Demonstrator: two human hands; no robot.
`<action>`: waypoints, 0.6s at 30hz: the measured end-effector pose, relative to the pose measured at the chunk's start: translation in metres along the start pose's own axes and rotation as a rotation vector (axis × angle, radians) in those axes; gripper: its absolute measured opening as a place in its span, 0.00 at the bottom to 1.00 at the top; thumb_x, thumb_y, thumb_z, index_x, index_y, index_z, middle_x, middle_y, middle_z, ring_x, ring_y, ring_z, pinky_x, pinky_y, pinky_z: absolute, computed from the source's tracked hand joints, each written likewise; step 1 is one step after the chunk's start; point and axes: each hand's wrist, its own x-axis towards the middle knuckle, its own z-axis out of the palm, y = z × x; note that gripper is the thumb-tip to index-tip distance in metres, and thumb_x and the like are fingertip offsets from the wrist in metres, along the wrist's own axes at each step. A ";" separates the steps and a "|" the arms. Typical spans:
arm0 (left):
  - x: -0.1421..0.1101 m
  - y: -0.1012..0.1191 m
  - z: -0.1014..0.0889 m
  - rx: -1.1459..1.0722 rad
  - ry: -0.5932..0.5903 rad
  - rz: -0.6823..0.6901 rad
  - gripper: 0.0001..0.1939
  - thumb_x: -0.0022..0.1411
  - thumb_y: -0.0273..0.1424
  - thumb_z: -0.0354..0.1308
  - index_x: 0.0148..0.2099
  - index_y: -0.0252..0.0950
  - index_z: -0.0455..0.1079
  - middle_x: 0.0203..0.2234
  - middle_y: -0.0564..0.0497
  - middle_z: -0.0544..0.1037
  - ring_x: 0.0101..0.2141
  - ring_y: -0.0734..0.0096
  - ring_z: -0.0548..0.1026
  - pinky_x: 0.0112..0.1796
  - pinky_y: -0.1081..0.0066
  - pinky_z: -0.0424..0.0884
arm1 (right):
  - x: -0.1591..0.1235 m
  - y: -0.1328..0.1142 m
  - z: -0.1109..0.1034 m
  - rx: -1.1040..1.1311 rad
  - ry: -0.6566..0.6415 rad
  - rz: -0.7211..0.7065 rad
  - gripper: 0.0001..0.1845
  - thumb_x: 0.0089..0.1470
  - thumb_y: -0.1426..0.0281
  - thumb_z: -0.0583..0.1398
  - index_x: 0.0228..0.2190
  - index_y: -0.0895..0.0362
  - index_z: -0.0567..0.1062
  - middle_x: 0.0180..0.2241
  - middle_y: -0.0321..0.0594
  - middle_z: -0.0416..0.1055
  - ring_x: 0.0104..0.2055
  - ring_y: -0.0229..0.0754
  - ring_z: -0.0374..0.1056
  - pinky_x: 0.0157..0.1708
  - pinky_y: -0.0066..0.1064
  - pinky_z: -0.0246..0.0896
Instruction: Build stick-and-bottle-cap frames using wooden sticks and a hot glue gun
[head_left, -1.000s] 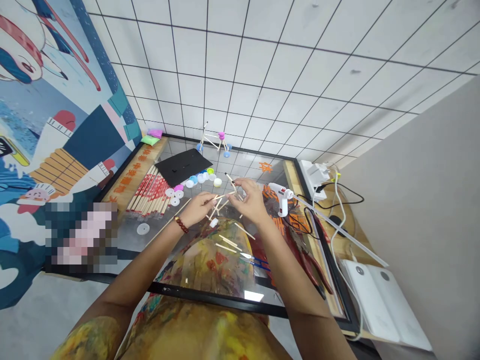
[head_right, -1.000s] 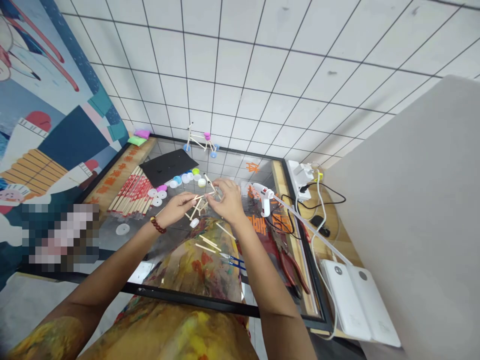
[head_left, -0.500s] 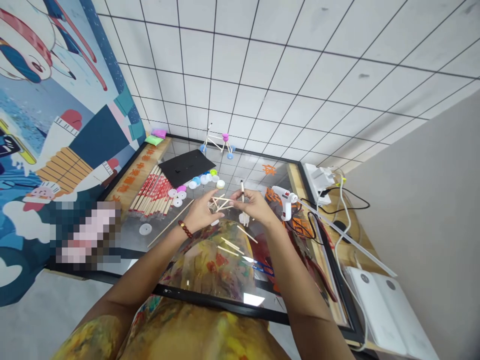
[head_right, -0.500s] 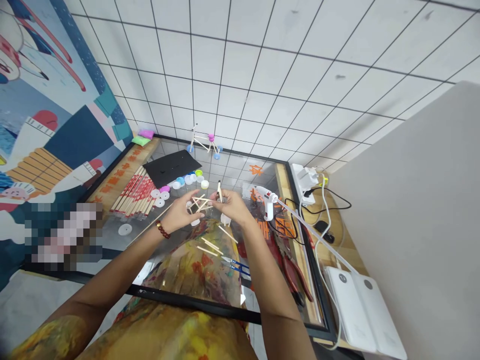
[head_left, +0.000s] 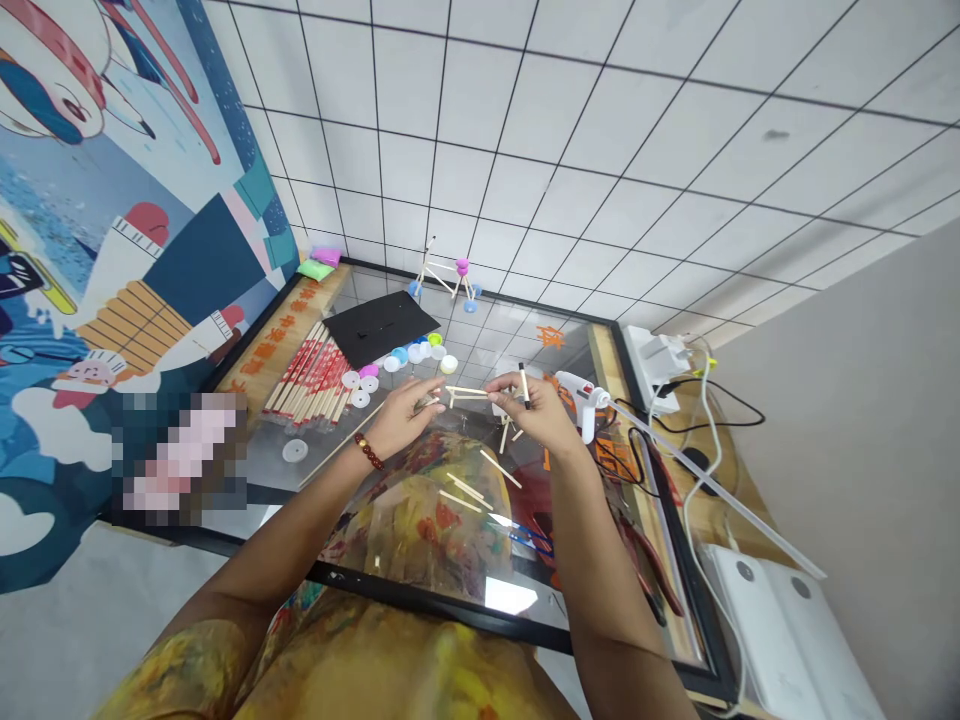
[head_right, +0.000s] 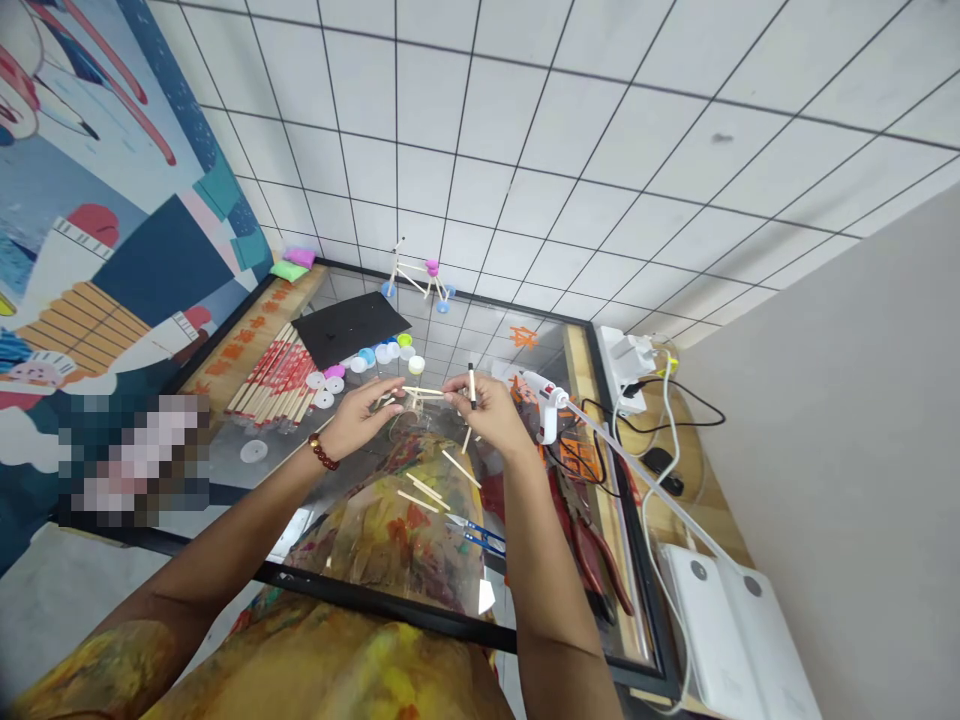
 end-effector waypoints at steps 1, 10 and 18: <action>0.000 -0.001 0.000 -0.018 -0.002 -0.006 0.23 0.61 0.34 0.61 0.58 0.37 0.71 0.45 0.45 0.80 0.48 0.61 0.77 0.56 0.58 0.67 | 0.000 0.000 0.000 -0.004 0.002 -0.007 0.09 0.53 0.63 0.63 0.31 0.56 0.79 0.32 0.40 0.78 0.35 0.44 0.73 0.39 0.37 0.66; 0.003 -0.005 -0.005 -0.095 -0.036 0.039 0.24 0.59 0.37 0.65 0.57 0.37 0.73 0.42 0.44 0.79 0.45 0.62 0.76 0.51 0.60 0.70 | 0.000 -0.002 -0.002 -0.002 -0.009 -0.006 0.09 0.53 0.63 0.62 0.31 0.55 0.79 0.32 0.39 0.79 0.35 0.45 0.73 0.39 0.37 0.66; 0.001 -0.008 -0.007 0.020 -0.026 0.106 0.17 0.66 0.36 0.56 0.55 0.40 0.74 0.41 0.46 0.79 0.44 0.64 0.75 0.55 0.58 0.65 | 0.000 -0.006 -0.003 -0.042 -0.015 -0.033 0.08 0.53 0.63 0.62 0.30 0.54 0.79 0.31 0.40 0.79 0.34 0.45 0.73 0.39 0.37 0.66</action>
